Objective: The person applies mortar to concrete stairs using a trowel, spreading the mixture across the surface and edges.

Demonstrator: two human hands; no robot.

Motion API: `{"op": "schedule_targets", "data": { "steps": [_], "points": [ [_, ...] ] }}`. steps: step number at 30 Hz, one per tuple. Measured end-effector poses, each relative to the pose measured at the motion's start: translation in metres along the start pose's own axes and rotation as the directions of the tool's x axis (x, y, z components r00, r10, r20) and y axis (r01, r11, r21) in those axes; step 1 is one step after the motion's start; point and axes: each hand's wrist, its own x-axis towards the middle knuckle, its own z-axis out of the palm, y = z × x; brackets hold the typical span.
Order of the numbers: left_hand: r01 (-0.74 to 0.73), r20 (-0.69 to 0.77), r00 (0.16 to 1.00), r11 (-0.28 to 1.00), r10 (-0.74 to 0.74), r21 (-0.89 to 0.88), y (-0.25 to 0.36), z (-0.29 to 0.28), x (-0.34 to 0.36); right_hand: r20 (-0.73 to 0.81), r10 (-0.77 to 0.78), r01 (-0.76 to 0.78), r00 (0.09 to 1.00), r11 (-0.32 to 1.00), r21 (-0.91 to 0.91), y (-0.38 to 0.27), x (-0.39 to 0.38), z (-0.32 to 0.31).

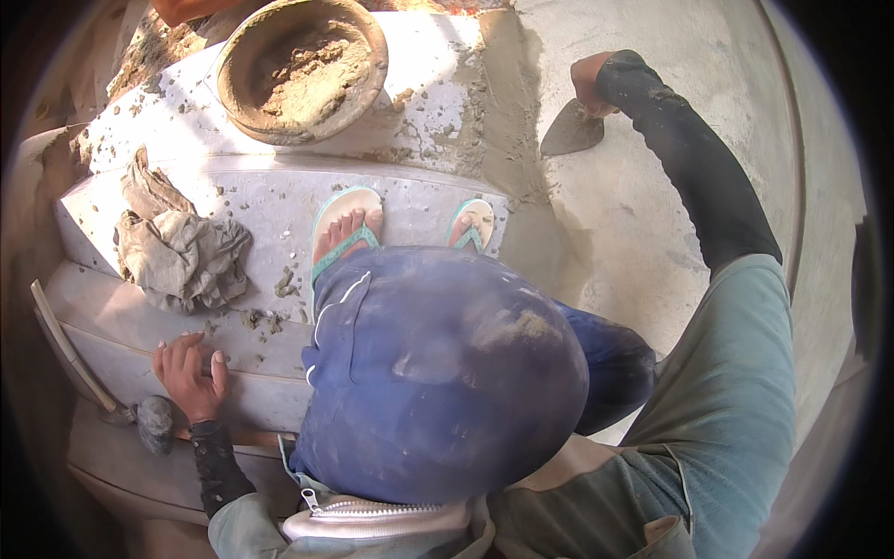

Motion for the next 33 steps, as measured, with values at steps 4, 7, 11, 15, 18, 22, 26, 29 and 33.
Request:
{"op": "schedule_targets", "data": {
  "steps": [4, 7, 11, 15, 18, 22, 26, 29, 33],
  "points": [
    [0.005, 0.004, 1.000, 1.000, -0.005, 0.005, 0.006, 0.000, 0.005, -0.251, 0.249, -0.117, 0.935, 0.888, 0.445, 0.026, 0.032, 0.041],
    [-0.008, 0.007, 1.000, 1.000, 0.008, 0.024, 0.006, 0.002, 0.007, -0.460, 0.329, -0.112, 0.824, 0.892, 0.437, 0.041, 0.073, 0.064],
    [-0.013, 0.016, 1.000, 0.999, 0.012, 0.050, 0.002, 0.004, 0.004, -0.372, 0.297, -0.145, 0.879, 0.912, 0.385, 0.022, 0.080, 0.046],
    [-0.011, 0.020, 1.000, 0.999, 0.010, 0.036, 0.003, 0.003, 0.005, -0.282, 0.163, -0.079, 0.945, 0.955, 0.287, 0.005, 0.078, 0.051],
    [-0.016, 0.021, 1.000, 0.999, 0.015, 0.034, 0.002, 0.004, 0.006, -0.194, 0.115, -0.065, 0.974, 0.967, 0.248, -0.008, 0.058, 0.053],
    [-0.013, 0.028, 1.000, 0.999, 0.012, 0.031, 0.002, 0.003, 0.003, -0.054, 0.047, -0.033, 0.997, 0.974, 0.225, -0.019, 0.017, 0.052],
    [-0.015, 0.039, 0.999, 0.999, 0.014, 0.030, 0.004, 0.003, 0.008, -0.128, 0.054, -0.010, 0.990, 0.945, 0.327, -0.004, 0.016, 0.087],
    [-0.010, 0.036, 0.999, 0.999, 0.009, 0.044, 0.002, 0.004, 0.003, -0.071, 0.010, 0.023, 0.997, 0.894, 0.448, -0.017, 0.026, 0.098],
    [0.008, 0.051, 0.999, 0.999, -0.010, 0.045, 0.006, 0.001, 0.006, 0.096, -0.252, 0.060, 0.963, 0.549, 0.834, -0.046, 0.017, 0.123]
  ]
}}
